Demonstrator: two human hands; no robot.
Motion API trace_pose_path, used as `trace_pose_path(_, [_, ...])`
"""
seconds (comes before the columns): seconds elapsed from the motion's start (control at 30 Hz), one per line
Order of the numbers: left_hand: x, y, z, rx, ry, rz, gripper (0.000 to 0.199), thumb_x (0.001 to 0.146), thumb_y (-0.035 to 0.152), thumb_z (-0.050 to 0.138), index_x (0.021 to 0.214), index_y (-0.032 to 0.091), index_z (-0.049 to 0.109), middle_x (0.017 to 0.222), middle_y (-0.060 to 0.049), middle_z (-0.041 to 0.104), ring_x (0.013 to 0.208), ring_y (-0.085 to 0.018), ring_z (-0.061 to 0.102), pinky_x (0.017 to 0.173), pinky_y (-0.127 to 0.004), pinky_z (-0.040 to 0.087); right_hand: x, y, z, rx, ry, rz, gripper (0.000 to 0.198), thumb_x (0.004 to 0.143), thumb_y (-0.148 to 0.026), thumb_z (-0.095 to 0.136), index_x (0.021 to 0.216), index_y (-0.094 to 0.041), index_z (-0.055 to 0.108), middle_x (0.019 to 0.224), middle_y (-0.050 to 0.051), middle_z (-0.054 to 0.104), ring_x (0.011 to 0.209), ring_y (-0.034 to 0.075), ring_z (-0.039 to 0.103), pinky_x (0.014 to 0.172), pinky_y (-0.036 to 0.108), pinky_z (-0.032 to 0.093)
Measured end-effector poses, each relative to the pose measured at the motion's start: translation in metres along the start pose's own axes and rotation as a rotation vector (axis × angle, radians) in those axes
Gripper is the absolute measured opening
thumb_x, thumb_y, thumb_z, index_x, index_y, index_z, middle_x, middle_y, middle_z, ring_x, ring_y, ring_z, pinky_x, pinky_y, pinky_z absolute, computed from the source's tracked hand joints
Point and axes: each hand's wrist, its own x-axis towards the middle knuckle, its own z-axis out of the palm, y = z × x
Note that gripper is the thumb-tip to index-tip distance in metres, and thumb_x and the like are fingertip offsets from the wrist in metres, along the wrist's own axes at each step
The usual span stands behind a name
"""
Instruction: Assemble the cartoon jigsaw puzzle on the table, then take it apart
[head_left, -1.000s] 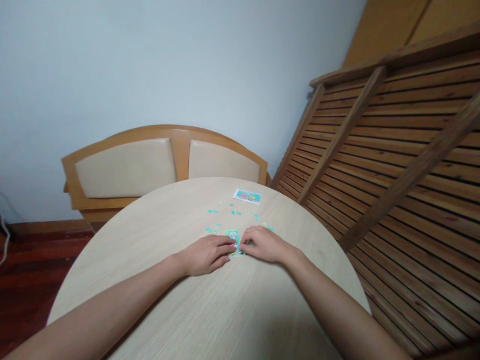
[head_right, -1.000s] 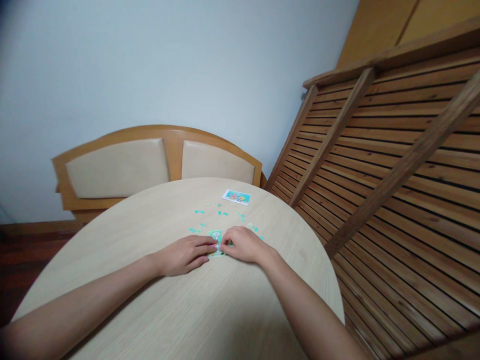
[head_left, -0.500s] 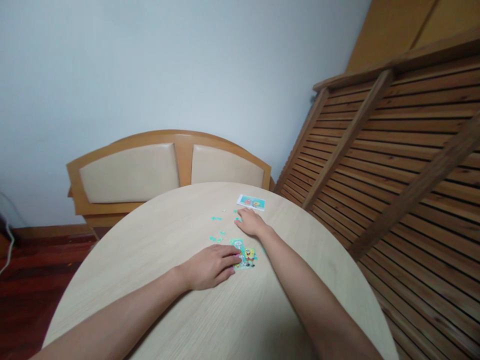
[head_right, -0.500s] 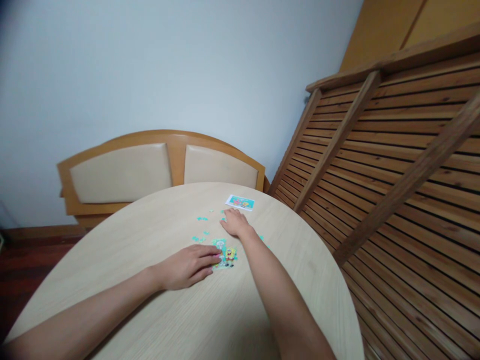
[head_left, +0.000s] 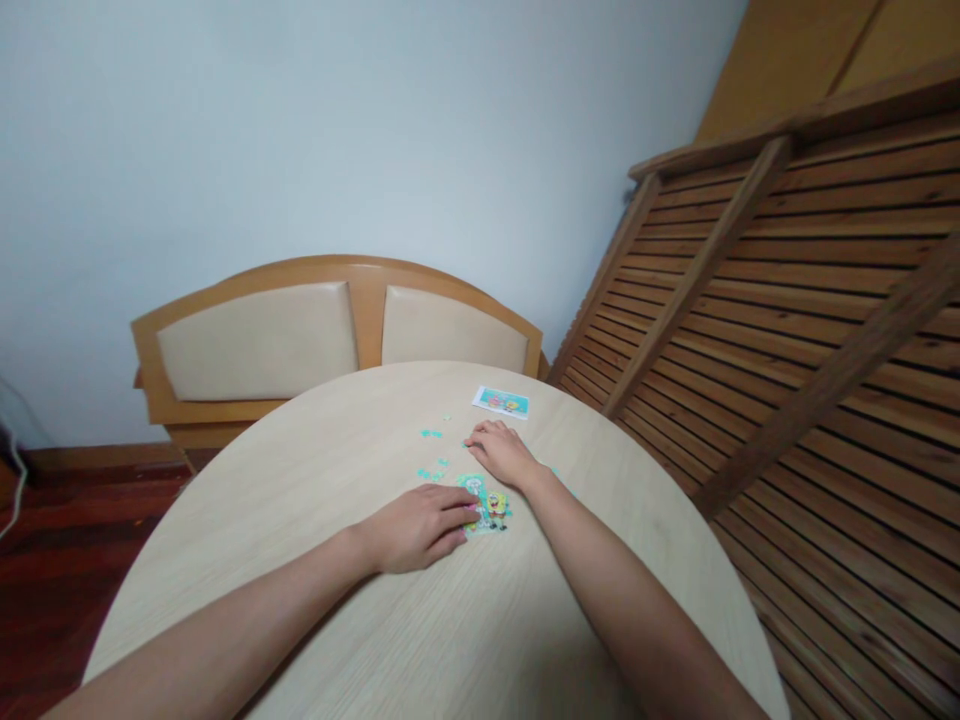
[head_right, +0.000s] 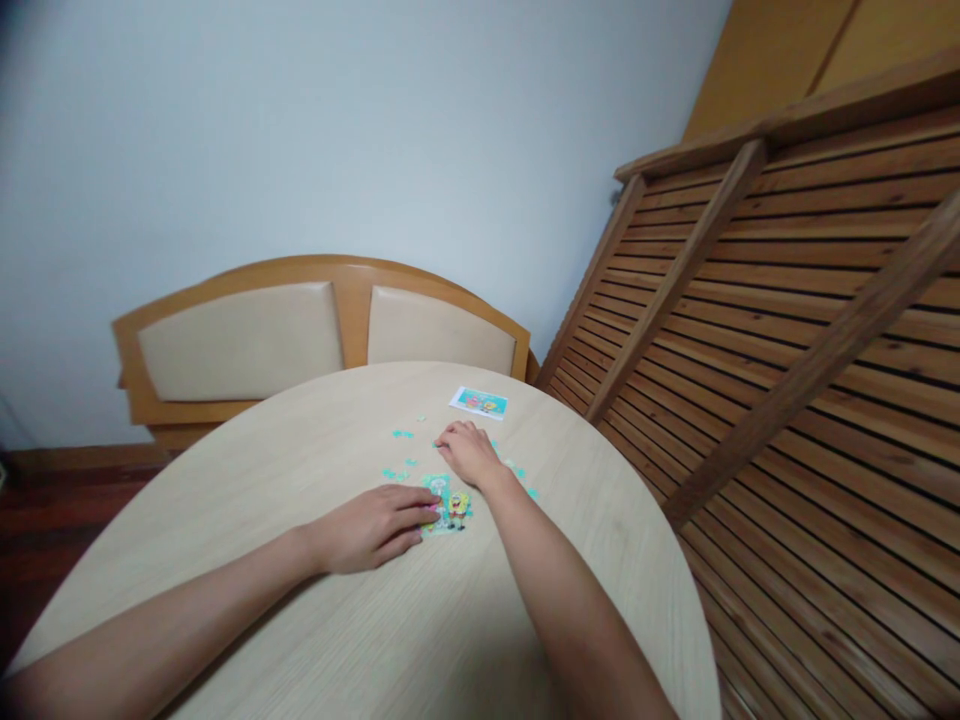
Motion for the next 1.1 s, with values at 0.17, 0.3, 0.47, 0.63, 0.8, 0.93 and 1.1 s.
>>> trace_pose_path(0.17, [0.0, 0.002, 0.0, 0.023, -0.024, -0.005, 0.035, 0.102, 0.028, 0.046, 0.133, 0.02, 0.059, 0.138, -0.012, 0.059, 0.123, -0.026, 0.059, 0.107, -0.041, 0.046, -0.039, 0.006, -0.017, -0.016, 0.017, -0.116, 0.016, 0.096, -0.025, 0.06, 0.104, -0.025, 0.074, 0.12, 0.007, 0.064, 0.115, 0.024, 0.051, 0.095, 0.038, 0.039])
trace_pose_path(0.3, [0.0, 0.002, -0.001, 0.037, -0.03, -0.01, 0.034, 0.102, 0.029, 0.045, 0.132, 0.02, 0.059, 0.137, -0.012, 0.06, 0.123, -0.026, 0.059, 0.107, -0.041, 0.046, -0.071, 0.012, -0.024, -0.003, 0.035, -0.121, 0.015, 0.096, -0.024, 0.061, 0.101, -0.024, 0.075, 0.113, 0.006, 0.066, 0.109, 0.023, 0.053, 0.094, 0.038, 0.039])
trace_pose_path(0.47, [-0.001, 0.0, -0.003, 0.035, -0.024, 0.009, 0.03, 0.101, 0.027, 0.045, 0.127, 0.019, 0.059, 0.133, -0.012, 0.061, 0.12, -0.025, 0.06, 0.105, -0.04, 0.047, -0.101, 0.024, -0.027, 0.107, 0.076, -0.127, 0.015, 0.095, -0.023, 0.061, 0.099, -0.024, 0.075, 0.106, 0.006, 0.067, 0.105, 0.021, 0.055, 0.093, 0.036, 0.042])
trace_pose_path(0.63, [-0.001, -0.001, -0.004, 0.028, -0.027, -0.005, 0.026, 0.101, 0.026, 0.046, 0.123, 0.018, 0.057, 0.129, -0.013, 0.061, 0.117, -0.025, 0.06, 0.104, -0.04, 0.047, -0.109, 0.025, -0.029, 0.257, 0.051, -0.19, 0.015, 0.095, -0.023, 0.062, 0.097, -0.026, 0.077, 0.105, 0.005, 0.067, 0.103, 0.02, 0.058, 0.094, 0.033, 0.044])
trace_pose_path(0.8, [-0.001, -0.003, -0.002, 0.008, -0.004, -0.001, 0.026, 0.1, 0.027, 0.047, 0.124, 0.018, 0.054, 0.127, -0.014, 0.06, 0.118, -0.026, 0.059, 0.104, -0.041, 0.047, -0.109, 0.016, -0.03, 0.253, 0.115, -0.119, 0.009, 0.091, -0.027, 0.066, 0.093, -0.021, 0.072, 0.097, 0.005, 0.069, 0.098, 0.021, 0.06, 0.092, 0.034, 0.044])
trace_pose_path(0.93, [-0.001, -0.002, -0.001, 0.022, -0.012, -0.01, 0.032, 0.101, 0.029, 0.047, 0.131, 0.019, 0.053, 0.127, -0.013, 0.059, 0.117, -0.027, 0.058, 0.103, -0.042, 0.046, -0.112, 0.012, -0.03, 0.206, 0.101, -0.05, 0.022, 0.082, -0.04, 0.076, 0.091, -0.02, 0.07, 0.097, 0.005, 0.069, 0.097, 0.023, 0.06, 0.089, 0.036, 0.044])
trace_pose_path(1.1, [0.0, -0.001, -0.003, 0.037, -0.023, -0.001, 0.038, 0.102, 0.033, 0.046, 0.139, 0.024, 0.052, 0.125, -0.012, 0.057, 0.113, -0.026, 0.057, 0.101, -0.042, 0.046, -0.111, 0.012, -0.028, 0.268, 0.046, -0.063, 0.014, 0.084, -0.034, 0.073, 0.09, -0.021, 0.072, 0.095, 0.005, 0.068, 0.096, 0.022, 0.061, 0.087, 0.034, 0.045])
